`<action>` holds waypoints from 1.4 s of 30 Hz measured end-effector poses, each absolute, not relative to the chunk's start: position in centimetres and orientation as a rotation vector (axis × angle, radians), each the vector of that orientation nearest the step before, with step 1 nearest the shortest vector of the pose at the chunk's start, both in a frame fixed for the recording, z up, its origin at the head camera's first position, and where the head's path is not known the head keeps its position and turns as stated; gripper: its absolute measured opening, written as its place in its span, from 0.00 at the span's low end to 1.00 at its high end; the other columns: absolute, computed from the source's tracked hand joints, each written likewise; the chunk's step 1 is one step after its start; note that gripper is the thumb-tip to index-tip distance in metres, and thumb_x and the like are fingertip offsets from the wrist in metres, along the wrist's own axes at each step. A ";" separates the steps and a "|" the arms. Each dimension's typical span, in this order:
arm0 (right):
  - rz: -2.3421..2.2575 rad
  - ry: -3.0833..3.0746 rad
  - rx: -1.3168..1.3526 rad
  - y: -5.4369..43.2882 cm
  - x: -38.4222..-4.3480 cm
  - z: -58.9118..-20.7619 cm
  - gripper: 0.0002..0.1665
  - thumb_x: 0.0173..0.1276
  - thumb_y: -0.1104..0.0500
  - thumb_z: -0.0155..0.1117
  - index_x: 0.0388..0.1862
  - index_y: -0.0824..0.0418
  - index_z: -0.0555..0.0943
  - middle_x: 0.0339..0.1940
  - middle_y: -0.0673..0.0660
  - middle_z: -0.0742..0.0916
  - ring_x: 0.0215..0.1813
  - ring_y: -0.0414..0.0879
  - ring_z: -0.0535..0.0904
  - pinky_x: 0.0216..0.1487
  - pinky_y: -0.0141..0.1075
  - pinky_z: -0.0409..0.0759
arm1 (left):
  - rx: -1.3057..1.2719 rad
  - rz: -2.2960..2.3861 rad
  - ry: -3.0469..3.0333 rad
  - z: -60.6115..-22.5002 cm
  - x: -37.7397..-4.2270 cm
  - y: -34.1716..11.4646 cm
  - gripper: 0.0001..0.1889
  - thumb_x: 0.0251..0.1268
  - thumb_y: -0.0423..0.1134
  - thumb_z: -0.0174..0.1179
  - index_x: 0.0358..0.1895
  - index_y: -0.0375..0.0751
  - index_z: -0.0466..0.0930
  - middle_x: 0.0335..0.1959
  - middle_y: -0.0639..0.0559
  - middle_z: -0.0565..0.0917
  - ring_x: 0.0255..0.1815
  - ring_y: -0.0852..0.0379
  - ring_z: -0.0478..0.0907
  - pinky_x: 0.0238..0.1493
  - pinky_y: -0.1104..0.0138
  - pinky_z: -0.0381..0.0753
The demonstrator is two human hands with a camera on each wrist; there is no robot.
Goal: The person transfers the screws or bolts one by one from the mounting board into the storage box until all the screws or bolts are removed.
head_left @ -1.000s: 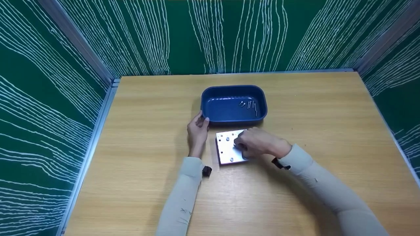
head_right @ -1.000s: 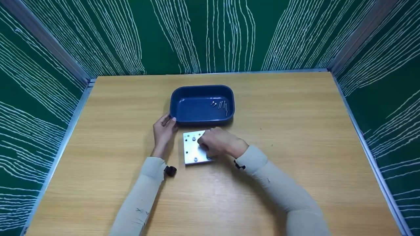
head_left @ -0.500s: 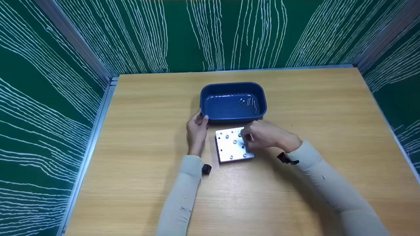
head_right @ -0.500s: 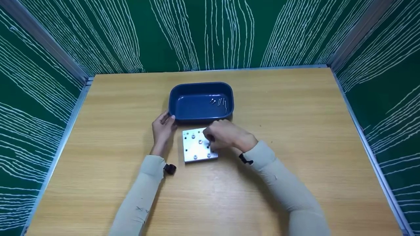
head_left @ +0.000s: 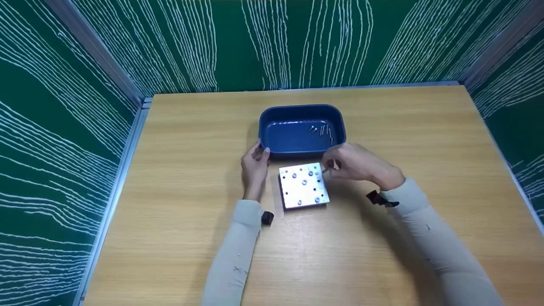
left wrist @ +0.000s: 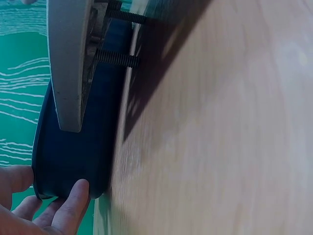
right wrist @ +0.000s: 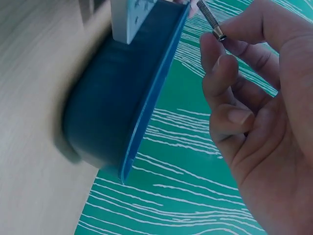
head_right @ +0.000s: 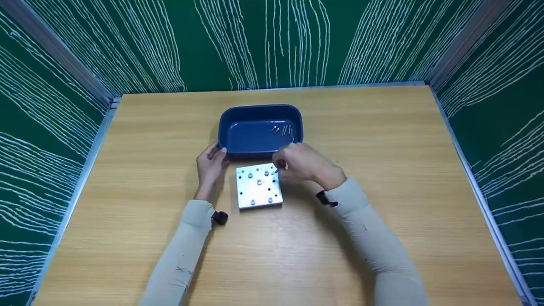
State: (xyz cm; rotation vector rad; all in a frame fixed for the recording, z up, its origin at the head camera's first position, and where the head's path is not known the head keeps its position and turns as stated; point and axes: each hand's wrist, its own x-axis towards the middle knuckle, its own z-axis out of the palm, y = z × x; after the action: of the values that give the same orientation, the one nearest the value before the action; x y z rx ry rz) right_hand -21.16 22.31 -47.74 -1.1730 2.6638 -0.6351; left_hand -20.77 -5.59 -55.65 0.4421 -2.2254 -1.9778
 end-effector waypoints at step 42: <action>-0.456 2.806 -1.002 21.2 -31.4 -46.5 0.09 0.72 0.66 0.69 0.49 0.64 0.88 0.45 0.63 0.90 0.44 0.55 0.88 0.48 0.48 0.90 | 0.441 -1.966 -2.209 -56.0 -21.0 -5.5 0.25 0.78 0.36 0.63 0.75 0.43 0.75 0.64 0.44 0.86 0.53 0.52 0.87 0.44 0.67 0.89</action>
State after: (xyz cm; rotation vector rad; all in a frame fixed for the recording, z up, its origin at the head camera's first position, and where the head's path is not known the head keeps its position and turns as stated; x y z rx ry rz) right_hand -31.38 21.17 -46.55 -1.0018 2.8063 -0.4559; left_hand -20.96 -5.53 -56.00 0.4408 -2.2095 -1.9659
